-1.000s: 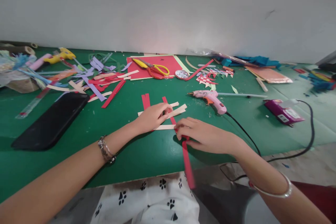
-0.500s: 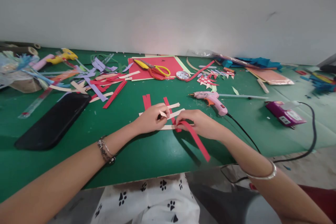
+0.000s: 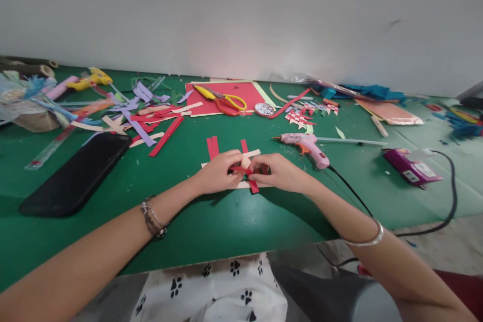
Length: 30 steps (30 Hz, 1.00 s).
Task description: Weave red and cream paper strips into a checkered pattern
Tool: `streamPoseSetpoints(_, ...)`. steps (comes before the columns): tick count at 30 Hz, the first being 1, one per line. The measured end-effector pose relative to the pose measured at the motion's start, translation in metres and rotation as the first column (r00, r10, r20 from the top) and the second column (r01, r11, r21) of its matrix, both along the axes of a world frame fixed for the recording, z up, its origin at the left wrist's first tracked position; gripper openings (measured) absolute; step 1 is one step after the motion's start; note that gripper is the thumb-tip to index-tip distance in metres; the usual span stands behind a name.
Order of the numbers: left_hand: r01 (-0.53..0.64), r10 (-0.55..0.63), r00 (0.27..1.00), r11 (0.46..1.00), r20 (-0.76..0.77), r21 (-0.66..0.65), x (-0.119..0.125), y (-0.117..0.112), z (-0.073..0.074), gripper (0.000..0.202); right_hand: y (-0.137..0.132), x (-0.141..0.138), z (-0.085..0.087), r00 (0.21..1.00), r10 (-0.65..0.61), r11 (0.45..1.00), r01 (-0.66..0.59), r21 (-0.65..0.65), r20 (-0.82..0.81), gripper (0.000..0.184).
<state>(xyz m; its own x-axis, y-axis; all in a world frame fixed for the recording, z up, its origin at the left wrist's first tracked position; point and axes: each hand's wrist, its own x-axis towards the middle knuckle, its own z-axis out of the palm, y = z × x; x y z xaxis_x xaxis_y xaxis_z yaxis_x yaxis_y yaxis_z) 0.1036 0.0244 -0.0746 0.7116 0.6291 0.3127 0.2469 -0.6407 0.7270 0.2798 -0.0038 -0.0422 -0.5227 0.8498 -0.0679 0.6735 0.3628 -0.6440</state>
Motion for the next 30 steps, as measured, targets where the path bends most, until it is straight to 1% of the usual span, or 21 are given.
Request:
streamPoseSetpoints(5,0.001,-0.003,0.999,1.000,-0.049,-0.030,0.000,-0.004,0.002,0.016,0.001,-0.002,-0.005,0.997,-0.068,0.997,0.068,0.027,-0.029,0.007)
streamPoseSetpoints(9,-0.056,0.045,0.990,0.995,-0.135,-0.084,0.003,-0.005,0.002,0.030,0.000,-0.005,-0.004,0.995,-0.095,0.994,0.096,0.045,-0.022,0.010)
streamPoseSetpoints(12,-0.111,0.095,0.972,0.992,-0.213,-0.064,0.006,-0.006,0.001,0.036,-0.001,-0.007,-0.003,0.993,-0.118,0.990,0.117,0.083,0.005,0.009)
streamPoseSetpoints(15,-0.131,0.118,0.959,0.991,-0.259,-0.032,0.008,-0.006,0.001,0.037,-0.001,-0.008,-0.004,0.992,-0.128,0.987,0.126,0.102,0.012,0.011)
streamPoseSetpoints(20,-0.122,0.101,0.969,0.989,-0.223,-0.082,0.007,-0.007,-0.001,0.039,0.002,-0.008,-0.005,0.975,-0.213,0.970,0.204,0.131,0.058,0.014)
streamPoseSetpoints(24,-0.126,0.103,0.978,0.985,-0.179,-0.119,0.007,-0.007,-0.003,0.040,0.004,-0.010,-0.004,0.957,-0.281,0.955,0.272,0.117,0.072,0.012)
streamPoseSetpoints(30,-0.123,0.103,0.981,0.986,-0.162,-0.115,0.007,-0.007,-0.002,0.040,0.013,-0.009,-0.007,0.949,-0.302,0.951,0.293,0.099,0.089,0.008)
